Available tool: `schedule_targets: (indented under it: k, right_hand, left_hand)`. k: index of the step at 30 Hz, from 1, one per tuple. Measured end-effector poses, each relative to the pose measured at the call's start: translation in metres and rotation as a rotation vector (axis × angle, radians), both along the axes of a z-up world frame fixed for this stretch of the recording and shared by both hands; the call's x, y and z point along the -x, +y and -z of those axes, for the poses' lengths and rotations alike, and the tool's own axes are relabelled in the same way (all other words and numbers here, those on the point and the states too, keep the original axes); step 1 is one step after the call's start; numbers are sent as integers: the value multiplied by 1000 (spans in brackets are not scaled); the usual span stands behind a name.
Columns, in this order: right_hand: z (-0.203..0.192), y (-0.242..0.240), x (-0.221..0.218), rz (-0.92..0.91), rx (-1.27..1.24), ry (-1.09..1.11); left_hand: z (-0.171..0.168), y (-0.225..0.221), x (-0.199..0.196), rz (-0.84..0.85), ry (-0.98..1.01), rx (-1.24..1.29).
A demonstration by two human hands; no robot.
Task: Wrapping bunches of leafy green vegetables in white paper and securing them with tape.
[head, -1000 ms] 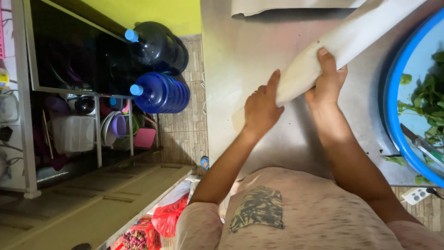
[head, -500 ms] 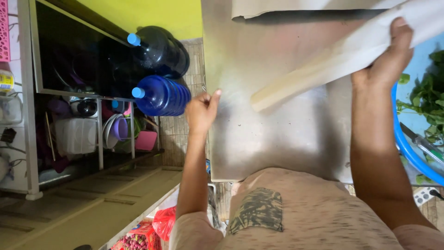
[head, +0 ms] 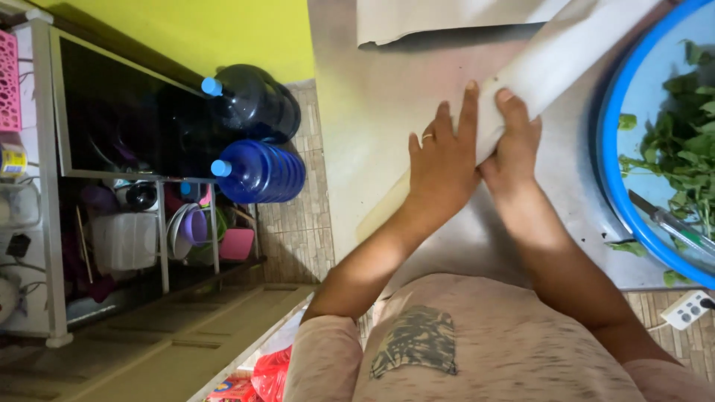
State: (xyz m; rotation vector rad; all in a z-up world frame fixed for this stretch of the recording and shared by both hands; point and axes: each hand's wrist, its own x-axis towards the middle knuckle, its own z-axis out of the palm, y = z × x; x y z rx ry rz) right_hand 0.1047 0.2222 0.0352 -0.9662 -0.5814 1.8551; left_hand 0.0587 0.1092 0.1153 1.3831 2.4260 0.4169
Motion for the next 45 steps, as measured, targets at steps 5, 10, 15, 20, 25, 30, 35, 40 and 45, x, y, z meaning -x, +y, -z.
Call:
schedule_targets:
  k: [5, 10, 15, 20, 25, 30, 35, 40, 45]
  right_hand:
    - [20, -9, -4, -49, 56, 45]
    - [0, 12, -16, -236, 77, 248]
    - [13, 43, -32, -361, -70, 278]
    - [29, 48, -33, -324, 94, 346]
    - [57, 52, -33, -265, 150, 376]
    - [71, 62, -36, -233, 78, 403]
    - [49, 61, -47, 47, 330, 365]
    - [18, -2, -48, -80, 327, 461]
    - [59, -46, -26, -315, 275, 352]
  left_hand:
    - [7, -7, 3, -74, -108, -25]
    - [-21, -27, 9, 20, -208, 108]
    - [-20, -42, 8, 39, -263, 88]
    - [-40, -49, 18, 57, -357, 212]
    - [-35, -54, 29, 96, -315, 312]
    - [-11, -44, 33, 117, -129, 376]
    - [23, -34, 28, 160, 123, 337]
    - [17, -27, 31, 134, 119, 264]
    - [89, -20, -5, 16, 521, -149]
